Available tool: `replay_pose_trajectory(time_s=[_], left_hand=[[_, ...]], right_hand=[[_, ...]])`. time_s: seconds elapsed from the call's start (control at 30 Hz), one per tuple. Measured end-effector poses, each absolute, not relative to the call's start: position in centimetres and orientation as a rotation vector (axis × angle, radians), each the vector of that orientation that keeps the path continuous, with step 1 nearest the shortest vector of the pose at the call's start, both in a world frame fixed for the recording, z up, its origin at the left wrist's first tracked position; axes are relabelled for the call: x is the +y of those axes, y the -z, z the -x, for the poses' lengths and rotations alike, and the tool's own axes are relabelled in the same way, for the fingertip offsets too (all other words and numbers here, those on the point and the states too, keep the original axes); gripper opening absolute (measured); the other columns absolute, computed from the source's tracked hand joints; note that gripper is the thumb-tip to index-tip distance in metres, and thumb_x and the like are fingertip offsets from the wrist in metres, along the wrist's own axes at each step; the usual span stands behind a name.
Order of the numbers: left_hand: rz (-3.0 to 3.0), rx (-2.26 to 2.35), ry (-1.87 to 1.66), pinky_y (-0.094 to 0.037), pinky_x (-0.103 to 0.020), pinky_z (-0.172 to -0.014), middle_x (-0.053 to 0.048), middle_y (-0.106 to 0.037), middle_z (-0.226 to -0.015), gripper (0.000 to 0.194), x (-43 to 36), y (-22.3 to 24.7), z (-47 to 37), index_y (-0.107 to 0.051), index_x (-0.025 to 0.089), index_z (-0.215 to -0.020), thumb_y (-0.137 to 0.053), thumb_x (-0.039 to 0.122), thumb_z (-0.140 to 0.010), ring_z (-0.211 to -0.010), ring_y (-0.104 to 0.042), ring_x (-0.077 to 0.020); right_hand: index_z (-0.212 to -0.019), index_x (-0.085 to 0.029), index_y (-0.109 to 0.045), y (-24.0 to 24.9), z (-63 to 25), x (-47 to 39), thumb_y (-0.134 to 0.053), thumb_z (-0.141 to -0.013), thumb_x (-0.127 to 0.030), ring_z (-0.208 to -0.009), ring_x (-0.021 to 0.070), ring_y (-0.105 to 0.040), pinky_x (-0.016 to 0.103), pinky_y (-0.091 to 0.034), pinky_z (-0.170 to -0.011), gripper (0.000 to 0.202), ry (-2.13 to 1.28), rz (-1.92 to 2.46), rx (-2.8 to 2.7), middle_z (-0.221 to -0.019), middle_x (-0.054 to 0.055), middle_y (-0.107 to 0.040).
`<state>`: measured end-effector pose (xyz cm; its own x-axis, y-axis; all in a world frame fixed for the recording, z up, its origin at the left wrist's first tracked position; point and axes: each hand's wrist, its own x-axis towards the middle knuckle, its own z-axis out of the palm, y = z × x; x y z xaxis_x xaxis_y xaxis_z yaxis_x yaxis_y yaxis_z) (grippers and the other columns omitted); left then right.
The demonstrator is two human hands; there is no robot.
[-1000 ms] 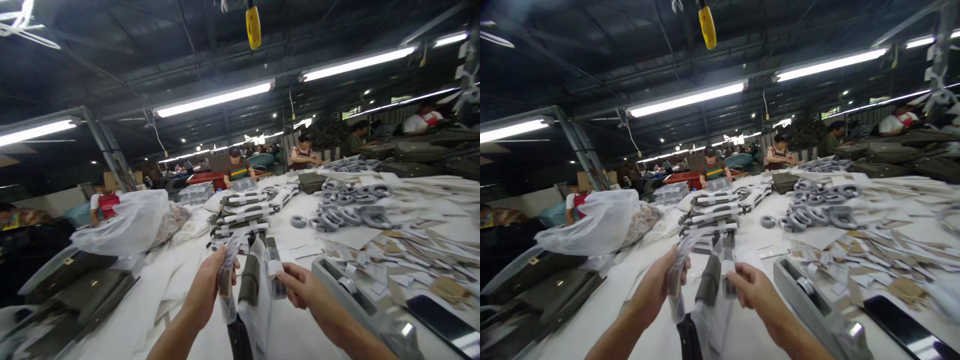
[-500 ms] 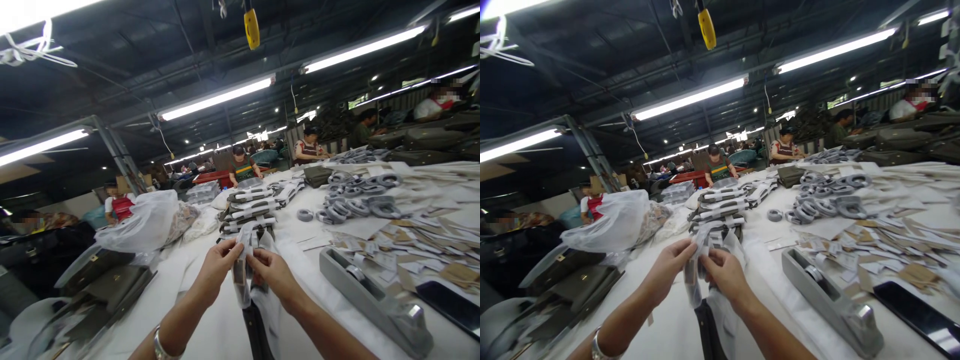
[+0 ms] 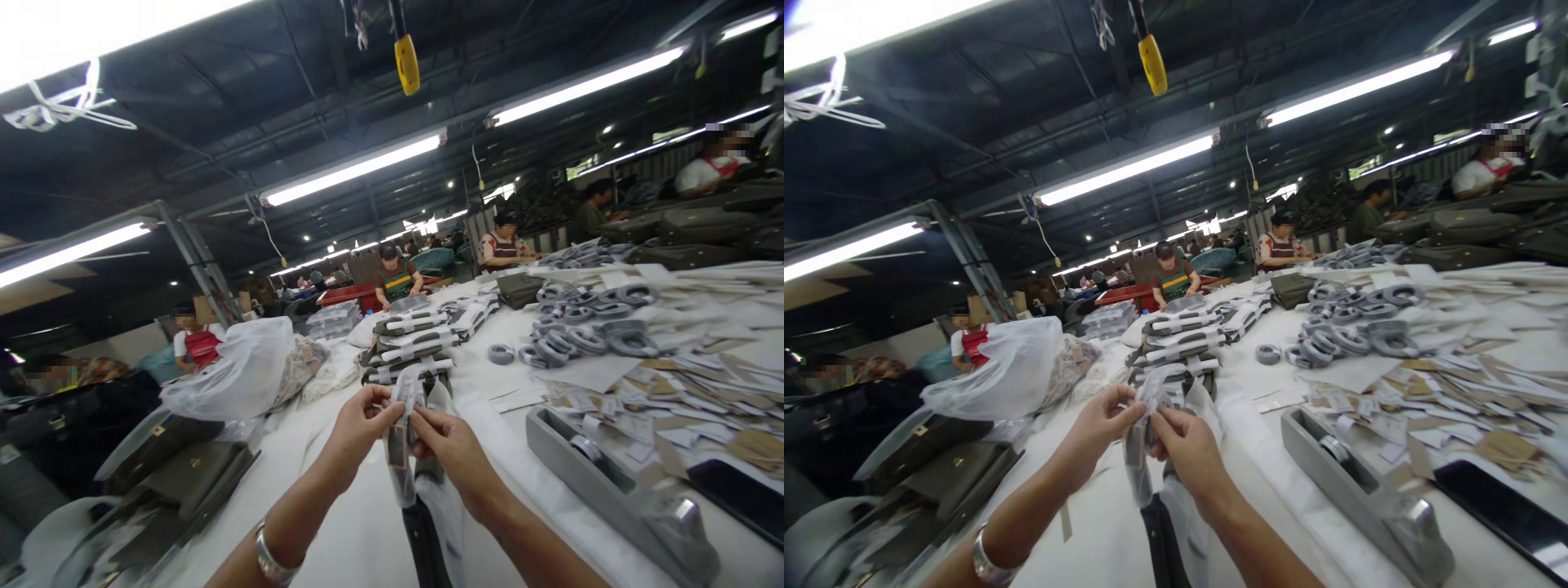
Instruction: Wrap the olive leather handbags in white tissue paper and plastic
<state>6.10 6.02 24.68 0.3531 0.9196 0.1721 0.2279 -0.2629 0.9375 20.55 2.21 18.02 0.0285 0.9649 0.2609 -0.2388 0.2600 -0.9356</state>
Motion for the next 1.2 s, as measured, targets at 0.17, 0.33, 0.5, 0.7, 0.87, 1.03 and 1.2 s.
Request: replay_pose_trajectory(time_s=[0.17,0.33,0.5,0.7,0.87,1.03,1.2], left_hand=[[-1.676,1.010,-0.695,-0.049,-0.031,-0.075,-0.005,-0.070,-0.090,0.045,5.7,-25.3,-5.7,-0.067,0.018,-0.107,-0.066,0.056,-0.084,-0.081,-0.065,-0.0193],[-1.618,0.921,-0.544,-0.047,-0.035,-0.091,-0.007,-0.073,-0.101,0.045,5.2,-25.7,-5.4,-0.068,0.018,-0.115,-0.061,0.055,-0.089,-0.094,-0.067,-0.0222],[-1.471,0.914,-0.722,-0.051,-0.030,-0.077,-0.006,-0.073,-0.104,0.054,4.9,-24.6,-5.9,-0.063,0.020,-0.124,-0.071,0.053,-0.082,-0.091,-0.068,-0.0226],[-1.411,1.018,-0.906,-0.053,-0.025,-0.069,-0.005,-0.073,-0.110,0.067,5.4,-24.7,-5.9,-0.057,0.023,-0.131,-0.080,0.049,-0.074,-0.090,-0.070,-0.0220],[-1.391,1.003,-0.905,-0.057,-0.030,-0.078,-0.006,-0.073,-0.112,0.073,4.9,-24.5,-5.8,-0.058,0.023,-0.128,-0.086,0.048,-0.066,-0.102,-0.069,-0.0287],[-1.373,1.109,-0.946,-0.059,-0.034,-0.078,-0.005,-0.075,-0.104,0.068,3.1,-23.9,-6.7,-0.066,0.023,-0.112,-0.089,0.053,-0.056,-0.104,-0.068,-0.0338],[-1.388,1.166,-0.981,-0.058,-0.033,-0.081,-0.005,-0.075,-0.100,0.071,2.9,-24.1,-7.2,-0.067,0.022,-0.107,-0.092,0.053,-0.049,-0.104,-0.068,-0.0325]], right_hand=[[-0.101,-0.016,-0.076,-17.8,-20.7,2.3,-0.061,-0.090,-0.051,-0.063,0.0122,-0.047,0.025,-0.036,-0.059,0.040,-1.024,0.798,-1.201,-0.068,-0.001,-0.059],[-0.090,-0.019,-0.077,-18.5,-21.1,1.7,-0.058,-0.093,-0.042,-0.073,0.0154,-0.057,0.026,-0.040,-0.067,0.030,-0.695,0.917,-1.360,-0.080,0.001,-0.069],[-0.091,-0.023,-0.077,-18.7,-23.2,0.5,-0.067,-0.088,-0.038,-0.070,0.0143,-0.058,0.026,-0.040,-0.067,0.018,-0.387,1.120,-1.530,-0.079,0.000,-0.070],[-0.110,-0.023,-0.075,-14.3,-33.9,-1.2,-0.060,-0.092,-0.037,-0.073,0.0158,-0.066,0.027,-0.050,-0.075,0.027,-0.306,1.428,-1.501,-0.097,0.005,-0.076],[-0.114,-0.020,-0.073,-10.0,-46.6,-1.9,-0.053,-0.090,-0.024,-0.102,0.0258,-0.066,0.042,-0.048,-0.097,0.032,-0.143,1.794,-1.380,-0.116,0.012,-0.072],[-0.113,-0.022,-0.074,-6.4,-51.6,-0.3,-0.061,-0.075,-0.008,-0.127,0.0274,-0.055,0.041,-0.039,-0.110,0.043,-0.165,1.834,-1.493,-0.138,0.010,-0.061],[-0.091,-0.026,-0.079,-5.5,-52.3,1.3,-0.061,-0.077,-0.012,-0.120,0.0250,-0.061,0.037,-0.041,-0.109,0.026,-0.242,1.733,-1.564,-0.123,0.006,-0.071]])
